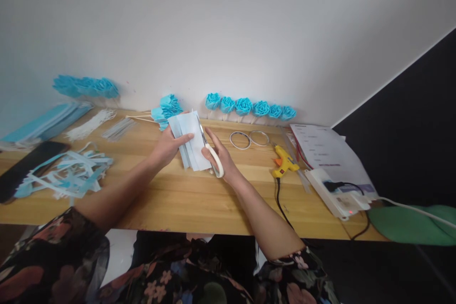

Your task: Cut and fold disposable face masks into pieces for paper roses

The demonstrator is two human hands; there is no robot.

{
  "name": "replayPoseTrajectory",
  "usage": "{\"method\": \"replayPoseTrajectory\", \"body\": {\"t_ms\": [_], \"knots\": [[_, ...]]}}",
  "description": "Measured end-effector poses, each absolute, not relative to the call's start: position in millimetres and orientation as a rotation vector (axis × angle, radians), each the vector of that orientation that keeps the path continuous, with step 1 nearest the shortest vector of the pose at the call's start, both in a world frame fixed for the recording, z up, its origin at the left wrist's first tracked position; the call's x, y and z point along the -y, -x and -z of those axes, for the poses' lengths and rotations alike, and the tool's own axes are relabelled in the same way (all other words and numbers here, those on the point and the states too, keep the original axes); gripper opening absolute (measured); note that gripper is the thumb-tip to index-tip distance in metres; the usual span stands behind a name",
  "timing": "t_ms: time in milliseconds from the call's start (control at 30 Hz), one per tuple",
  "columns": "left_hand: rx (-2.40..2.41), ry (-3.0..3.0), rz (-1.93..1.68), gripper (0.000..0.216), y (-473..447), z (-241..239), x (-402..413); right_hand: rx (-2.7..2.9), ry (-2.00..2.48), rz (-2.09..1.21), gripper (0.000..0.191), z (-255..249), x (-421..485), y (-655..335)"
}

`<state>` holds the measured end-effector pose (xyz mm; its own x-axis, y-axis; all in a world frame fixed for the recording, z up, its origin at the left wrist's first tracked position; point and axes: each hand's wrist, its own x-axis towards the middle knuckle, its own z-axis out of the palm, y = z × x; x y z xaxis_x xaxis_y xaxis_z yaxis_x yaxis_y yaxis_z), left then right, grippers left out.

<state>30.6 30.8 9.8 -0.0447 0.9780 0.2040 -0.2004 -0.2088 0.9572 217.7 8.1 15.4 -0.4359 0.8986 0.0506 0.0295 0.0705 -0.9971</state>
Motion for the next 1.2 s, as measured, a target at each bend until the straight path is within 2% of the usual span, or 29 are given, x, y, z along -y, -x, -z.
{"method": "replayPoseTrajectory", "body": {"t_ms": [333,700,1200], "knots": [[-0.982,-1.204,-1.471,0.071,-30.1,-7.9,-32.8,1.575,0.965,-1.443,0.103,-11.9,-8.5,-217.0],[-0.974,-1.194,-1.490,0.065,-31.2,-9.5,-31.5,1.533,0.939,-1.460,0.099,-8.6,-8.5,-215.5],[-0.975,-1.196,-1.493,0.066,-30.4,-8.1,-32.3,1.507,0.947,-1.462,0.104,-6.2,-9.5,-214.7]]}}
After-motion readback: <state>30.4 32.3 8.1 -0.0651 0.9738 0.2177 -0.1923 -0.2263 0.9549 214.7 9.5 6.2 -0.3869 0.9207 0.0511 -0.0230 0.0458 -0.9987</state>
